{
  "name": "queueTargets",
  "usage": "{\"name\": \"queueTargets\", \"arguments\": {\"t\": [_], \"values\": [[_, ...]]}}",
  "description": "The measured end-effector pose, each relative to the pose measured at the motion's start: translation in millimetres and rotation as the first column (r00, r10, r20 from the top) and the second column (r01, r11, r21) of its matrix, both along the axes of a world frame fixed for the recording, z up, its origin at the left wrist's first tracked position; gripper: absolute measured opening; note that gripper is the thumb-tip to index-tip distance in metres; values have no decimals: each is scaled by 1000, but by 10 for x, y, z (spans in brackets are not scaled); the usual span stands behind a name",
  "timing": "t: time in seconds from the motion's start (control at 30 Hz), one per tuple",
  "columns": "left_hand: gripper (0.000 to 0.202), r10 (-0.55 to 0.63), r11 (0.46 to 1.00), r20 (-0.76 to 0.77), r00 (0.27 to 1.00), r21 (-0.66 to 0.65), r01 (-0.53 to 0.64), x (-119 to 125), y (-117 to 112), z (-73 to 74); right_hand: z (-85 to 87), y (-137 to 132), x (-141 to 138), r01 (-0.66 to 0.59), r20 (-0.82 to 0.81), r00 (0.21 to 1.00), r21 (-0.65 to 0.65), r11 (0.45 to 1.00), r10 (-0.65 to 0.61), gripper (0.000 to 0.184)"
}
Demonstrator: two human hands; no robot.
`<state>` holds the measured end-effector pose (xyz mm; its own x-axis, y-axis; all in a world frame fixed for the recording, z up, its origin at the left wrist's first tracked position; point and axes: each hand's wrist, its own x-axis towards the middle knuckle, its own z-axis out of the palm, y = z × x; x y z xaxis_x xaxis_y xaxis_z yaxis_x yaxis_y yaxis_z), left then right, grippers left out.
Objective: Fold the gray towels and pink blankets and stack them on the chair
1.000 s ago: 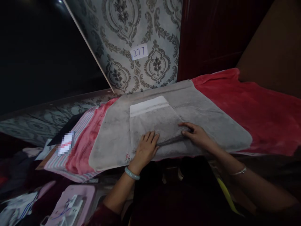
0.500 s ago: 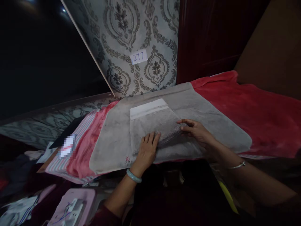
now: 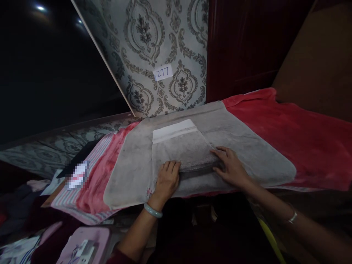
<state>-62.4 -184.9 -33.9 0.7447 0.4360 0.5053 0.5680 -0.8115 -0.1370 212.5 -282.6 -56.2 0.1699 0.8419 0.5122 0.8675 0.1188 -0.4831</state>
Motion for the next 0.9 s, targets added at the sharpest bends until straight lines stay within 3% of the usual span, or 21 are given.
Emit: {"name": "queueTargets", "arguments": {"t": [0.1, 0.23, 0.4, 0.53, 0.67, 0.9], "values": [[41, -14, 1000, 9, 1000, 2, 14, 12, 27, 93, 30, 20, -258, 8, 307, 951, 32, 999, -18, 65], [39, -14, 999, 19, 1000, 41, 14, 42, 33, 160, 97, 189, -558, -60, 470, 882, 30, 998, 39, 66], [39, 19, 998, -38, 999, 65, -16, -30, 1, 37, 110, 376, -573, -160, 483, 866, 20, 987, 130, 55], [43, 84, 994, -55, 995, 80, -80, -292, 19, -77, 133, 409, -505, -220, 483, 854, -4, 975, 195, 47], [47, 142, 989, -16, 990, 37, -141, -526, 68, -86, 205, 421, -498, -211, 477, 855, -35, 977, 202, 46], [45, 88, 992, 39, 995, 82, -91, -368, 3, -104, 318, 468, -508, -180, 497, 846, -73, 981, 193, 39]]}}
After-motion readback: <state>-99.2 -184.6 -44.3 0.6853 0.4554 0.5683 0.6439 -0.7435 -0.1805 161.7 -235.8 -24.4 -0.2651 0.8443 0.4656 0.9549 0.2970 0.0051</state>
